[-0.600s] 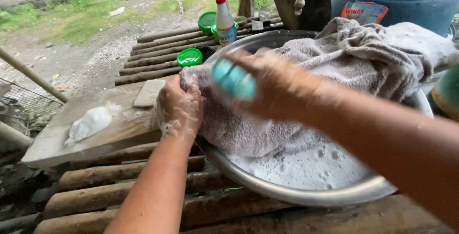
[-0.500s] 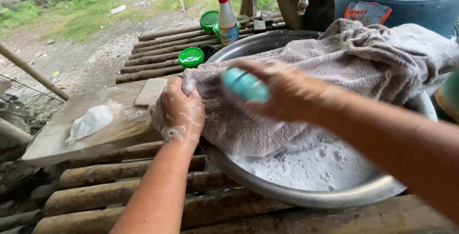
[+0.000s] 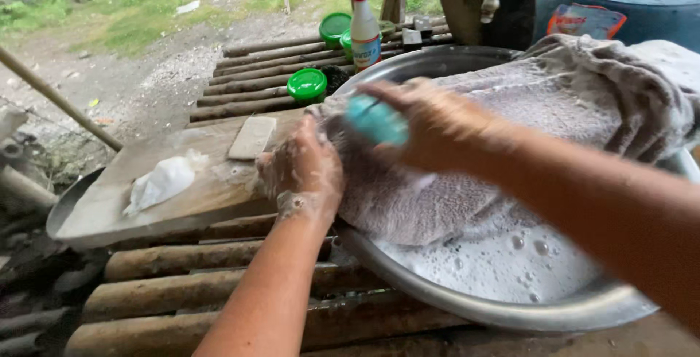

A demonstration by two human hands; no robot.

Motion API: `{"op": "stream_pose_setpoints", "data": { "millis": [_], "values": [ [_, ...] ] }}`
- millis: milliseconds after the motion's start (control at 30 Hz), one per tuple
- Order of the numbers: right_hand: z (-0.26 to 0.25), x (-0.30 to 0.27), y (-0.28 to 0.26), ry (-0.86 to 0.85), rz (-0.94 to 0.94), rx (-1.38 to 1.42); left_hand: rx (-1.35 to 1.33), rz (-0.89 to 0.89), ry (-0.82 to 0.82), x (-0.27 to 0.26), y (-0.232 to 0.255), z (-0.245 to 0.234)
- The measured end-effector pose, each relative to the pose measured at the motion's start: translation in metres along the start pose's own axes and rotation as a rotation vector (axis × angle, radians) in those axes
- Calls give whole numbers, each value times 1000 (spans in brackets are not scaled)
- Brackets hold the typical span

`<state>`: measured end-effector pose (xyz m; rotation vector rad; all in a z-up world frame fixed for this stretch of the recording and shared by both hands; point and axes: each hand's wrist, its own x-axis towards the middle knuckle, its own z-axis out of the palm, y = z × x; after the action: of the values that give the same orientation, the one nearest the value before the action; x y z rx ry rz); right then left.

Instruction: The person washes a towel in a basin of soapy water using a brush and by hand, scrubbing and wringing the fabric.

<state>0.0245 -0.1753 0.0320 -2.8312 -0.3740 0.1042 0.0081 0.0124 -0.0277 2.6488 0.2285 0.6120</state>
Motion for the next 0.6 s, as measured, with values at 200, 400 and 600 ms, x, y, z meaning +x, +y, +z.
{"op": "stream_pose_setpoints", "data": {
  "millis": [200,400,600],
  "values": [
    [-56,20,98,1,493,-95,-22,11,35,-4,10,-5],
    [22,3,21,62,-41,-154,-2,106,73,3,8,-2],
    [-24,27,165,-23,376,658,-321,-352,-285,4,16,-15]
  ]
}}
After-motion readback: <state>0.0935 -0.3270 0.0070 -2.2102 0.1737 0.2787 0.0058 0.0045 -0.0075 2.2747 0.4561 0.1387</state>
